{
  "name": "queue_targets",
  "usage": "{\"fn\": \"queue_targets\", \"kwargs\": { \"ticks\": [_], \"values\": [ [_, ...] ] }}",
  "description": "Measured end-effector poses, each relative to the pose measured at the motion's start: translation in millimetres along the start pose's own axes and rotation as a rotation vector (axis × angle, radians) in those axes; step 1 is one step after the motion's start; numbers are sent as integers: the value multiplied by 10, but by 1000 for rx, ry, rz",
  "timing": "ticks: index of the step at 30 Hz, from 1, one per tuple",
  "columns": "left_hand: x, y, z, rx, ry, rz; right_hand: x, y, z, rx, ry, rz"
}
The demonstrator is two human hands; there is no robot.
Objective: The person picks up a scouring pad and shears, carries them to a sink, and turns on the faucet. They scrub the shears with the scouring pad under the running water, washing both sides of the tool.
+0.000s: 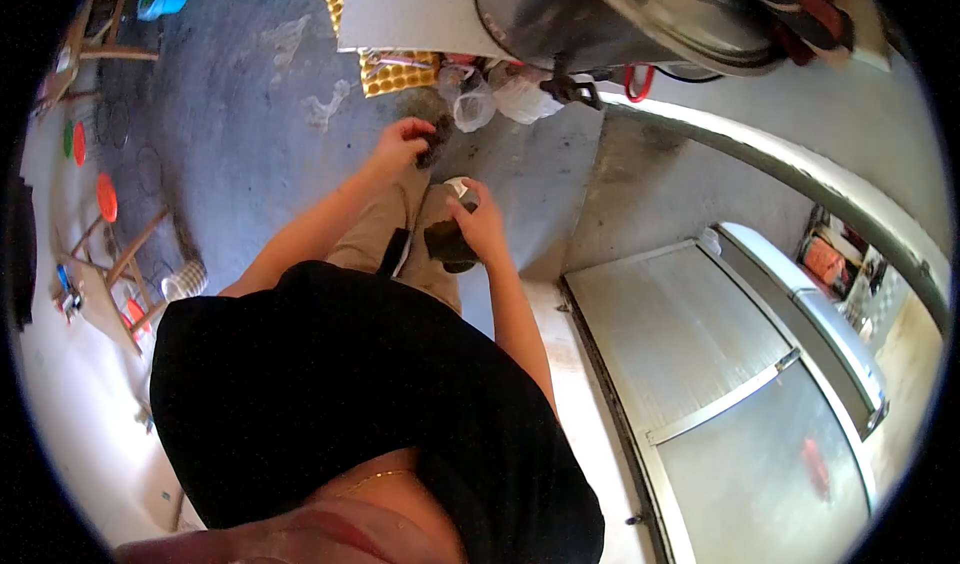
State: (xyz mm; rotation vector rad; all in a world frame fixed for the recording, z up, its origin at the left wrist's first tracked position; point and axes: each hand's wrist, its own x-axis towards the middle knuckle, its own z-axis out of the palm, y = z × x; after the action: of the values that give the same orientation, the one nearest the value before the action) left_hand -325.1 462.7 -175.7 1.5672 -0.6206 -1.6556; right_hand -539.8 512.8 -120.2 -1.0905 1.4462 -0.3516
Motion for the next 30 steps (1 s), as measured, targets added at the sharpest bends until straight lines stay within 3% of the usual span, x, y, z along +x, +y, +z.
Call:
{"fn": "queue_targets", "kwargs": {
  "ticks": [2,4,5,7,10,12,13,16,18,20,22,24,25,27,30],
  "values": [
    [-318,-348,110,-79,-19,42,138,89,70,-126,-51,19],
    [-574,-478,247,-66,28,40,119,-139,125,74,-301,328],
    [-618,-658,249,-60,23,65,135,-19,186,60,-323,331],
    [-707,-674,224,-20,29,78,155,251,297,444,-275,461],
    [-568,-828,20,180,-38,182,196,411,366,543,-262,605],
    [-418,-790,-143,149,-434,1,283,661,459,599,-261,609],
    [-231,-986,-224,163,-517,99,354,797,484,603,-231,674],
    [469,-1364,-555,380,-489,251,542,987,575,573,-159,777],
    [1047,-1397,-943,759,-309,295,685,1145,614,503,-72,727],
    [1772,-1745,-1307,802,38,298,770,1105,681,487,-10,757],
    [2456,-1953,-1695,945,169,264,784,1220,705,538,47,751],
    [2923,-2144,-1968,1062,424,572,785,1289,759,523,43,756],
    [3135,-2184,-2078,1050,427,565,790,1303,799,477,82,780],
    [3420,-2266,-2190,1445,375,614,759,1436,825,419,149,841],
    [3576,-2363,-2190,1695,307,575,763,1567,862,436,165,868]
  ]
}}
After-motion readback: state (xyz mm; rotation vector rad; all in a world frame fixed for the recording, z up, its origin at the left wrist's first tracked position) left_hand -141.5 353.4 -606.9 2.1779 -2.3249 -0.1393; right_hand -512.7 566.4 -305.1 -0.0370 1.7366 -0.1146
